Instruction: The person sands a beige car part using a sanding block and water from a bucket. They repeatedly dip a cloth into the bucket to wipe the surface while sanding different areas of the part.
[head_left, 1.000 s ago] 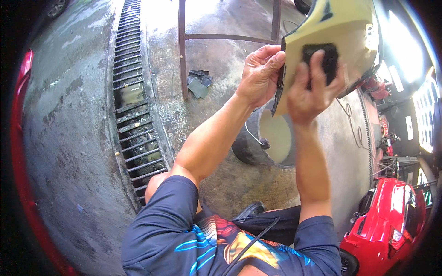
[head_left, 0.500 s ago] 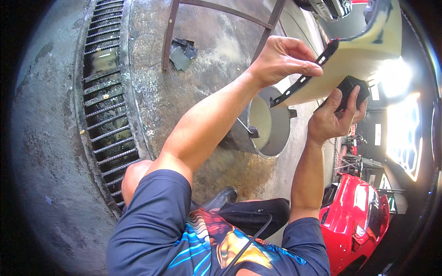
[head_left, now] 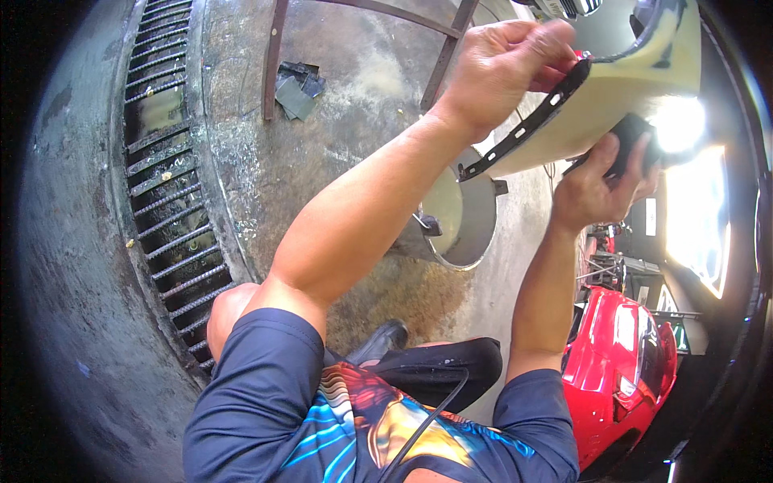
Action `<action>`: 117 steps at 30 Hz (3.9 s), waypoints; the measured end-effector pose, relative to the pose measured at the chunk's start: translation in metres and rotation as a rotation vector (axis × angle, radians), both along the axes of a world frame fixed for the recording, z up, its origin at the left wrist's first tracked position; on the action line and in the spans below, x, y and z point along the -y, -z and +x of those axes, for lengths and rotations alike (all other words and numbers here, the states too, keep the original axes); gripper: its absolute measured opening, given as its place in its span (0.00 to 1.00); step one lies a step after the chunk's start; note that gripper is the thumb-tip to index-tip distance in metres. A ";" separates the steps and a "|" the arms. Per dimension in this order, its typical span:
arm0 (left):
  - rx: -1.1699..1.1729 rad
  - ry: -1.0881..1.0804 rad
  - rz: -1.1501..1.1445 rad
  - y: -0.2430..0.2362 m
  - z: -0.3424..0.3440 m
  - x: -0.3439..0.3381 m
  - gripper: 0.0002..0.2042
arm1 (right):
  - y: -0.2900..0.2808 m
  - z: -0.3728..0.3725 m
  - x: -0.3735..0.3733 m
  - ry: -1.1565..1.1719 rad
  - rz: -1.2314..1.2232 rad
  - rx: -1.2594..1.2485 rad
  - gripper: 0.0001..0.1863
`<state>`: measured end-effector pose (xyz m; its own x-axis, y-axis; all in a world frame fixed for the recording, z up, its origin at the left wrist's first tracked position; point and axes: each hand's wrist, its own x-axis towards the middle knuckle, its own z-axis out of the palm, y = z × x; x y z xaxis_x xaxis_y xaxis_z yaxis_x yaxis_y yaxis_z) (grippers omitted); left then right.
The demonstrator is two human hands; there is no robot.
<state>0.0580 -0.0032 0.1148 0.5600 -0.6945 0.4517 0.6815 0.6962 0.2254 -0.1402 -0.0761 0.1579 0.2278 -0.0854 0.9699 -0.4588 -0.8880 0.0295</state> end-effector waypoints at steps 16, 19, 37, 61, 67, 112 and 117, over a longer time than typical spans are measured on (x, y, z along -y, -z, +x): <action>0.159 0.231 -0.029 -0.005 0.017 -0.027 0.19 | -0.019 0.061 -0.019 0.060 -0.252 -0.017 0.22; 0.142 0.223 -0.073 -0.010 0.009 -0.030 0.18 | -0.034 0.070 -0.021 0.053 -0.237 0.118 0.21; 0.034 0.178 0.011 -0.012 0.004 -0.029 0.20 | 0.014 0.083 -0.057 -0.022 -0.186 -0.058 0.20; 0.064 0.286 0.100 -0.021 0.011 -0.042 0.16 | 0.012 0.082 -0.065 -0.049 -0.254 -0.132 0.17; 0.099 0.266 -0.054 -0.015 0.008 -0.039 0.19 | -0.050 0.068 -0.031 0.153 -0.221 0.151 0.21; 0.064 0.273 -0.070 -0.019 0.008 -0.042 0.16 | -0.042 0.061 -0.044 0.100 -0.348 -0.205 0.23; 0.024 0.253 -0.028 -0.021 0.003 -0.043 0.15 | -0.025 0.064 -0.049 -0.001 -0.349 -0.214 0.24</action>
